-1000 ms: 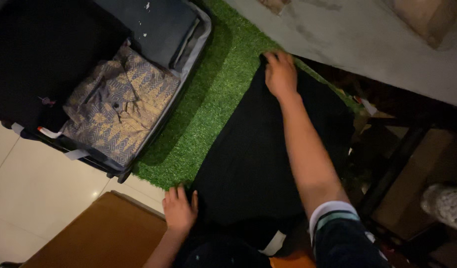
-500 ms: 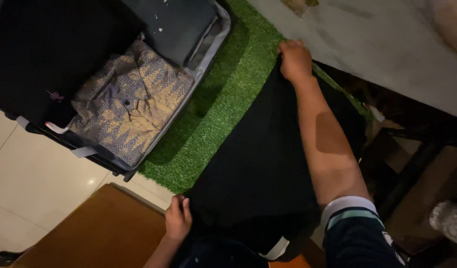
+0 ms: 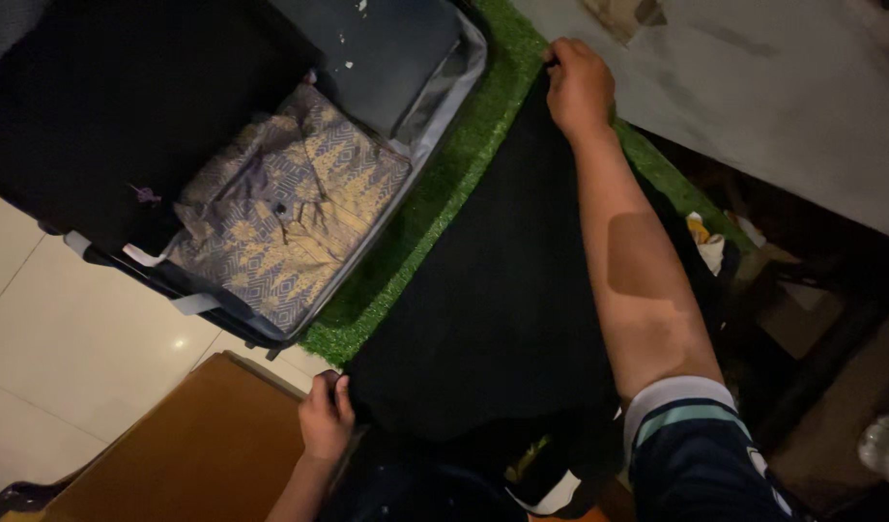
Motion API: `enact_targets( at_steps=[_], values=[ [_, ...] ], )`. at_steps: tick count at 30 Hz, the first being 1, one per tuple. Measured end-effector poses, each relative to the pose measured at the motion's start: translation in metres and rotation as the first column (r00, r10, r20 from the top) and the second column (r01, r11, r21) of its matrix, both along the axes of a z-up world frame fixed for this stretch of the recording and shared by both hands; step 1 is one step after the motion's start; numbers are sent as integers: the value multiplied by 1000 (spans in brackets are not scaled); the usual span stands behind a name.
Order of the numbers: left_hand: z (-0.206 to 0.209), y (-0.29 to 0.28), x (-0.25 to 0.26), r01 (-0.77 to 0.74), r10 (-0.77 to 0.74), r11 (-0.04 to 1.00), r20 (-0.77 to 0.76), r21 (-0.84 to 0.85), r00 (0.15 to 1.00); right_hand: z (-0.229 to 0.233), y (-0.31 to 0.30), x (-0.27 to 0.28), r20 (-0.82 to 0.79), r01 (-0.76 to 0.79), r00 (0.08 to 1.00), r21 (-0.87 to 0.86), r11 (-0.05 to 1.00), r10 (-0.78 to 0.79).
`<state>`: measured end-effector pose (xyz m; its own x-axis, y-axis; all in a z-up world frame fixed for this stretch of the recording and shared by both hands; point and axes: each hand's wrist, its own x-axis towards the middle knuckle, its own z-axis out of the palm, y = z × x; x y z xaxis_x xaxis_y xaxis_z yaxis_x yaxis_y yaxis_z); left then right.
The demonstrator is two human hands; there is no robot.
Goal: The person folds several shirts by hand on a green surface and places them into an open suitcase.
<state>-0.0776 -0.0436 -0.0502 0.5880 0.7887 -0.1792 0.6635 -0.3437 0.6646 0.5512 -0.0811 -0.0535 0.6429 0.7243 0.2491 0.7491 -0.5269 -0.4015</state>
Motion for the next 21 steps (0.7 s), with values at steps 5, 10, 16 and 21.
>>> enact_targets(
  at_steps=[5, 10, 16, 21],
  values=[
    [2, 23, 0, -51, 49, 998, -46, -38, 998, -8, 20, -2, 8, -12, 1000, 129, 992, 11],
    [14, 38, 8, -9, 5, 997, -50, -76, 999, -10, 25, -16, 23, -28, 999, 110, 994, 26],
    [20, 39, 19, 3, -19, 979, -77, -202, 997, -12, -37, -39, -12, 63, 998, 11, 998, -63],
    [5, 31, 10, -31, 56, 972, 101, -235, 993, -12, -136, -46, 89, 413, 907, -369, 833, -411]
  ],
)
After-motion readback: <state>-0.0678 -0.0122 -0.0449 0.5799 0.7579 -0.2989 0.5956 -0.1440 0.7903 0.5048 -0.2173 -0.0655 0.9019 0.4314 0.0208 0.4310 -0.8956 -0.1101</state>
